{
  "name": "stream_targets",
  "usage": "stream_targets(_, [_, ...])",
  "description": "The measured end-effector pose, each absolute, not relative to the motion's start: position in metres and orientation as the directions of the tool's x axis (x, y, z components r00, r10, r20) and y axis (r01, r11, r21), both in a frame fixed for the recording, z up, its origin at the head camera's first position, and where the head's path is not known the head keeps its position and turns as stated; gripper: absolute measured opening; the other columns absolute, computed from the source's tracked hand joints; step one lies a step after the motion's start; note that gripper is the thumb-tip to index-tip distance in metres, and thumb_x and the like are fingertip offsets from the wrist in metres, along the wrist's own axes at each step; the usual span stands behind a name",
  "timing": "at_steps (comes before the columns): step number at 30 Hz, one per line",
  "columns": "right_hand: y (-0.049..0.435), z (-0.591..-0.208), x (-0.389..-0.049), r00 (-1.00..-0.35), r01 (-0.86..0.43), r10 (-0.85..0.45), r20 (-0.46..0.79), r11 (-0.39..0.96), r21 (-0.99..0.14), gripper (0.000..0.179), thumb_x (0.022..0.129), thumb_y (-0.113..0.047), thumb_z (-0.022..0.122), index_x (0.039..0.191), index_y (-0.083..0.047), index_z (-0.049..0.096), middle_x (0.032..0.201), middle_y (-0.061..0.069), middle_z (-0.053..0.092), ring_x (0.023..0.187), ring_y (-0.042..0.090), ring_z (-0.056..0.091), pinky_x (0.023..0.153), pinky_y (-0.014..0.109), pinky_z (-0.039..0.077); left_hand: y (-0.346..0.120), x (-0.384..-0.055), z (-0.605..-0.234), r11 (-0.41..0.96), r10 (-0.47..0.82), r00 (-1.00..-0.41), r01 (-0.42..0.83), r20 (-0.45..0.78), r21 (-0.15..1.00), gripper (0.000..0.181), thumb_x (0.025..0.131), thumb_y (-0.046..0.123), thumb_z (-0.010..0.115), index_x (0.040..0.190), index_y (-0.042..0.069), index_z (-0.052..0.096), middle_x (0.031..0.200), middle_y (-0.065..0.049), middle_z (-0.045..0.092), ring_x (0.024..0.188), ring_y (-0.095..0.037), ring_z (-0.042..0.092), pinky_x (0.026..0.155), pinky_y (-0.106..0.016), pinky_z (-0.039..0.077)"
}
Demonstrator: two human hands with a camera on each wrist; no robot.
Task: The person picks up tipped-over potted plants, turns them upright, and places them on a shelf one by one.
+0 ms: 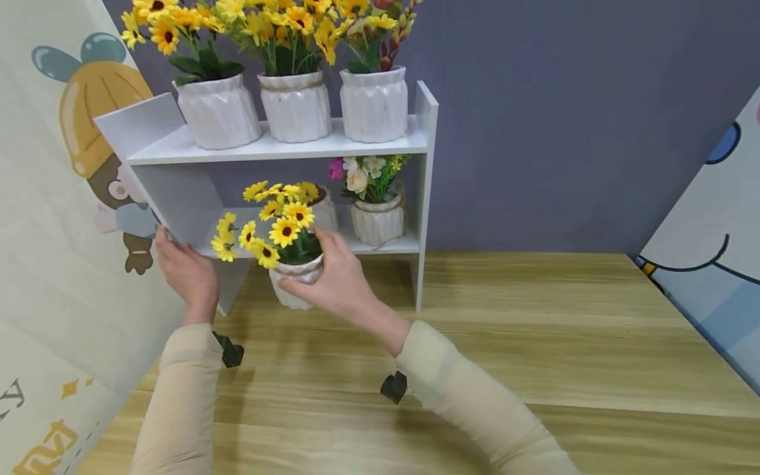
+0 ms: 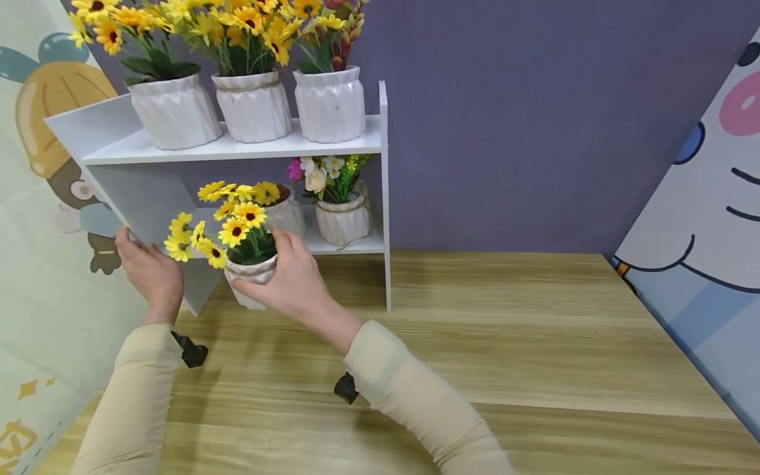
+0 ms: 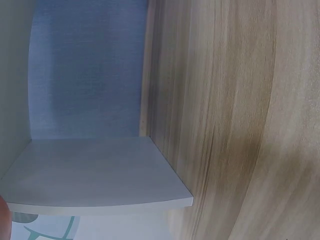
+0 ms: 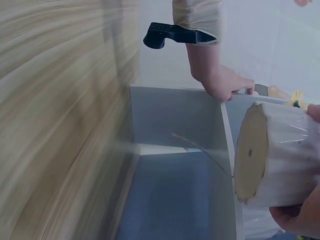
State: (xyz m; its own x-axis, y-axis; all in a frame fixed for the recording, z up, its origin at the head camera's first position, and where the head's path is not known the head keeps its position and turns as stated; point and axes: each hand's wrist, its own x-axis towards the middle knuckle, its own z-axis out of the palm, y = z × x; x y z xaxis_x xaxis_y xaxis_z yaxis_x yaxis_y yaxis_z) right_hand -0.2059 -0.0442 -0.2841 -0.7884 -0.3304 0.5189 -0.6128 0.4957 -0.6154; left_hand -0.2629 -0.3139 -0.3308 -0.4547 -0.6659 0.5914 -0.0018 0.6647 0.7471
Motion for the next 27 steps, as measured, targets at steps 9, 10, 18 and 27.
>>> stream_targets(9, [-0.066, -0.276, -0.211, -0.784, -0.618, -0.332, 0.525, 0.5, -0.607, 0.093, 0.067, -0.053, 0.071, 0.139, -0.007, 0.033, 0.133, 0.008, 0.043, 0.113, 0.018, 0.049, 0.091, 0.031, 0.045, -0.316, -0.268, -0.336, 0.723, -0.609, -0.4, 0.074, 0.685, 0.687, 0.04, 0.095, 0.013, 0.032, 0.134, 0.021, 0.029, 0.133, -0.016, 0.041, 0.122, -0.03, 0.04, 0.098, -0.048, 0.036])
stream_targets(10, [-0.069, -0.274, -0.212, -0.782, -0.62, -0.333, 0.527, 0.5, -0.604, 0.093, 0.067, -0.053, 0.071, 0.139, -0.007, 0.033, 0.133, 0.008, 0.043, 0.113, 0.018, 0.049, 0.091, 0.031, 0.045, -0.316, -0.268, -0.337, 0.726, -0.608, -0.394, 0.075, 0.689, 0.684, 0.04, 0.095, 0.014, 0.032, 0.134, 0.021, 0.03, 0.132, -0.016, 0.041, 0.121, -0.031, 0.041, 0.097, -0.048, 0.037])
stream_targets(18, [-0.088, -0.27, -0.215, -0.72, -0.681, -0.359, 0.594, 0.53, -0.505, 0.094, 0.067, -0.052, 0.072, 0.137, -0.002, 0.035, 0.132, 0.01, 0.044, 0.114, 0.018, 0.047, 0.093, 0.027, 0.044, -0.316, -0.268, -0.336, 0.71, -0.639, -0.388, 0.033, 0.664, 0.703, 0.043, 0.095, 0.039, 0.032, 0.134, 0.021, 0.031, 0.133, -0.011, 0.042, 0.122, -0.027, 0.041, 0.097, -0.046, 0.038])
stream_targets(27, [-0.102, -0.261, -0.219, -0.685, -0.692, -0.369, 0.628, 0.601, -0.401, 0.096, 0.068, -0.056, 0.069, 0.136, 0.002, 0.034, 0.131, 0.013, 0.044, 0.118, 0.019, 0.044, 0.097, 0.027, 0.04, -0.314, -0.267, -0.334, 0.689, -0.66, -0.432, -0.021, 0.614, 0.725, 0.044, 0.097, 0.038, 0.023, 0.139, 0.025, 0.024, 0.139, -0.003, 0.037, 0.126, -0.022, 0.036, 0.103, -0.042, 0.033])
